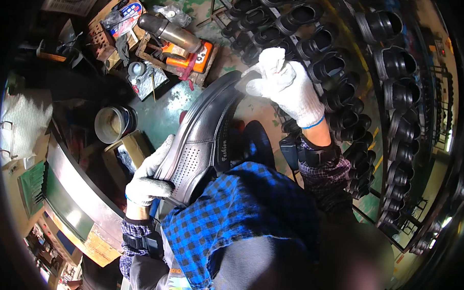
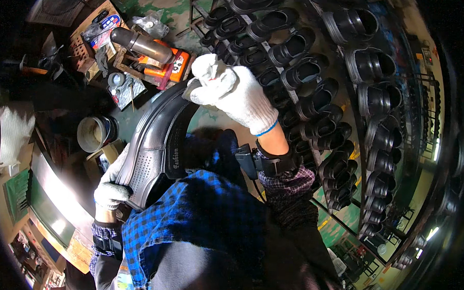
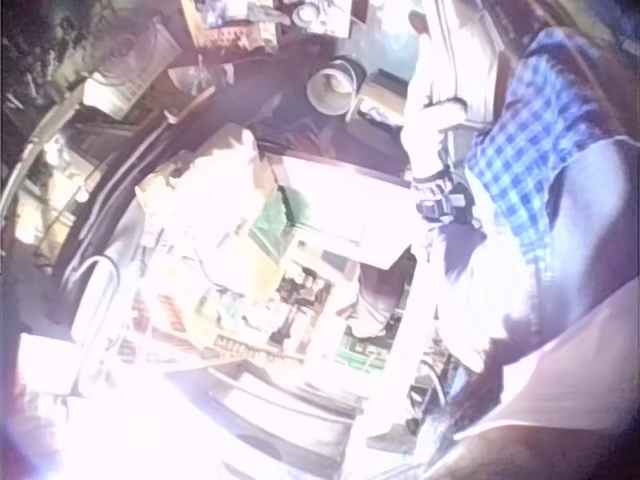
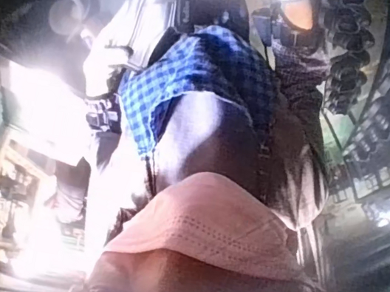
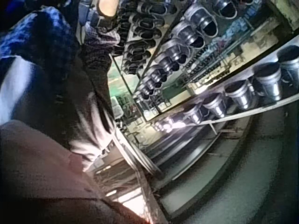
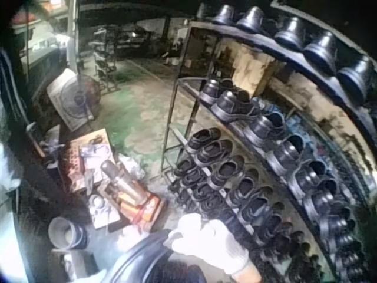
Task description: Using a cloth and a small tool to clean and polish finished black shoes in a factory setting.
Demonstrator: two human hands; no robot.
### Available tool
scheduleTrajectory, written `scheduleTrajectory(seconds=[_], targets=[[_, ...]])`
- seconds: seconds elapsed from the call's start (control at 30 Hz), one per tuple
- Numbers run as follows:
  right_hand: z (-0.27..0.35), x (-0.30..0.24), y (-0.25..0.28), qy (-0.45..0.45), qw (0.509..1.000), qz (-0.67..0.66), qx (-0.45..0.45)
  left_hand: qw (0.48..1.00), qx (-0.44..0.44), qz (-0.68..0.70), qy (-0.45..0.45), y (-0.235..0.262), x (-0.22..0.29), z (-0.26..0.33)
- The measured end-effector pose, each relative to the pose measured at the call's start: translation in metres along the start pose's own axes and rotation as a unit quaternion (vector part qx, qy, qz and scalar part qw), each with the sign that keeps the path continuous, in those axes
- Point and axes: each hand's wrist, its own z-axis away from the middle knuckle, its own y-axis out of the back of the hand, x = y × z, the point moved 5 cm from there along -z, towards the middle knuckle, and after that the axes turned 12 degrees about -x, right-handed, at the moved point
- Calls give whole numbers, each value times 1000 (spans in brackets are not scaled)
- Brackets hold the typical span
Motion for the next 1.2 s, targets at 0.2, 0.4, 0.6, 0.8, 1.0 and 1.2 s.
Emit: scheduleTrajectory(seconds=[0.2,0.4,0.6,0.8,1.0,1.2], targets=[[-11,-40,-15,151,963,-214,-71,999,-22,-29,15,-1,-1,-1],[-10,15,0,188,980,21,64,998,-23,-33,46,1,-3,5],[-6,-30,-2,166,597,-785,-5,999,-31,8,20,5,-9,4],[-4,-48,-58,94,694,-712,59,998,-10,-51,37,5,-5,4],[-6,-58,-82,-104,573,-798,156,997,16,-76,24,4,-2,7],[-31,-23,-47,245,599,-762,-16,999,3,-40,-11,7,-8,10]])
